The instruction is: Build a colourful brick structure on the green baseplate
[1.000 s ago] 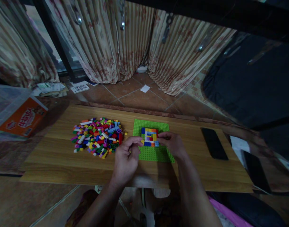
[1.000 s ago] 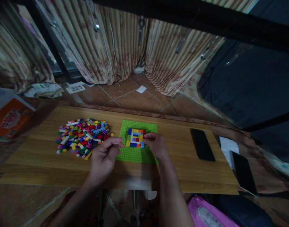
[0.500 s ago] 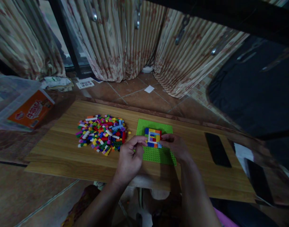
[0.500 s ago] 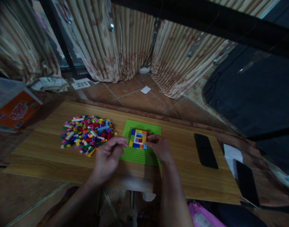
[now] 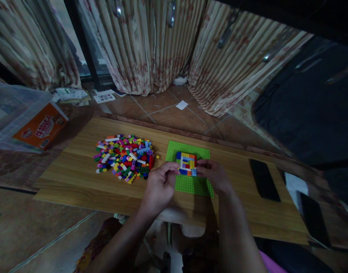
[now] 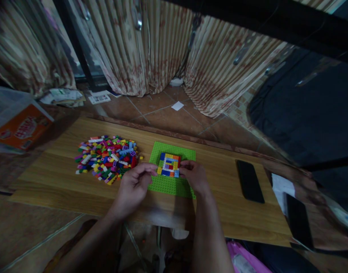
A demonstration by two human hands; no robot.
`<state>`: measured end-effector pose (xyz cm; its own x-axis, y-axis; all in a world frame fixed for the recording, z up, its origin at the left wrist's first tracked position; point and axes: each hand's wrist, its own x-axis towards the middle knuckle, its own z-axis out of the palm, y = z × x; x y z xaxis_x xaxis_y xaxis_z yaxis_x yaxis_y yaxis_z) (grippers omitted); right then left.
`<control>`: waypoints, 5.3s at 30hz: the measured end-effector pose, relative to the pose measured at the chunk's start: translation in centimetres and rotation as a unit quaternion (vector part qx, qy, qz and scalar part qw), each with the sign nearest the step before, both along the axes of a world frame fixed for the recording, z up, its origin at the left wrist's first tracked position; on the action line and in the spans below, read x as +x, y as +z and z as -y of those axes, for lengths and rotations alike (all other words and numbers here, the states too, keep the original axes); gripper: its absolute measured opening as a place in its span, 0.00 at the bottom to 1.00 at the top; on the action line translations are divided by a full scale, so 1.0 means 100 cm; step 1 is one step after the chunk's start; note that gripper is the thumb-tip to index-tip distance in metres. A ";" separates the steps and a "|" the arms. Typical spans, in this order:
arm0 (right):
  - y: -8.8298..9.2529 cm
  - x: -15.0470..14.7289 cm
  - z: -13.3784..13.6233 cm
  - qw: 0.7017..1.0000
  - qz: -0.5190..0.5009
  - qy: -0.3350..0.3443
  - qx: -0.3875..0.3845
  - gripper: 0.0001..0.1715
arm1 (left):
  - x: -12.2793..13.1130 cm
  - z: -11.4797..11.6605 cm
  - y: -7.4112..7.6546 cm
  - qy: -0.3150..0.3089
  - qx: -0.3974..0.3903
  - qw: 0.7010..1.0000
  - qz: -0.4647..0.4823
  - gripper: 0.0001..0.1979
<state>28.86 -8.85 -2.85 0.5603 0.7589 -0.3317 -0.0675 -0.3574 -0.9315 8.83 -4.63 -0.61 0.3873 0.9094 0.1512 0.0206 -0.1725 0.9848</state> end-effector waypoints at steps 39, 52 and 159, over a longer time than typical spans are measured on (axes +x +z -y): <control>0.019 -0.085 -0.006 0.968 0.132 0.170 0.131 0.09 | 0.011 0.035 0.018 -0.045 0.035 0.995 0.086 0.19; 0.010 -0.089 -0.015 0.951 0.157 0.203 0.170 0.08 | 0.006 0.021 0.016 -0.014 -0.047 0.993 0.111 0.20; 0.018 -0.028 0.008 0.920 0.362 0.144 0.048 0.11 | -0.020 -0.043 -0.008 0.014 0.126 0.957 -0.261 0.11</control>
<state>26.06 -9.67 -1.02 0.3782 0.9171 0.1261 0.6680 -0.1761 -0.7230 6.88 -0.37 -1.41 0.4453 0.8811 0.1594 0.5058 -0.3944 0.7672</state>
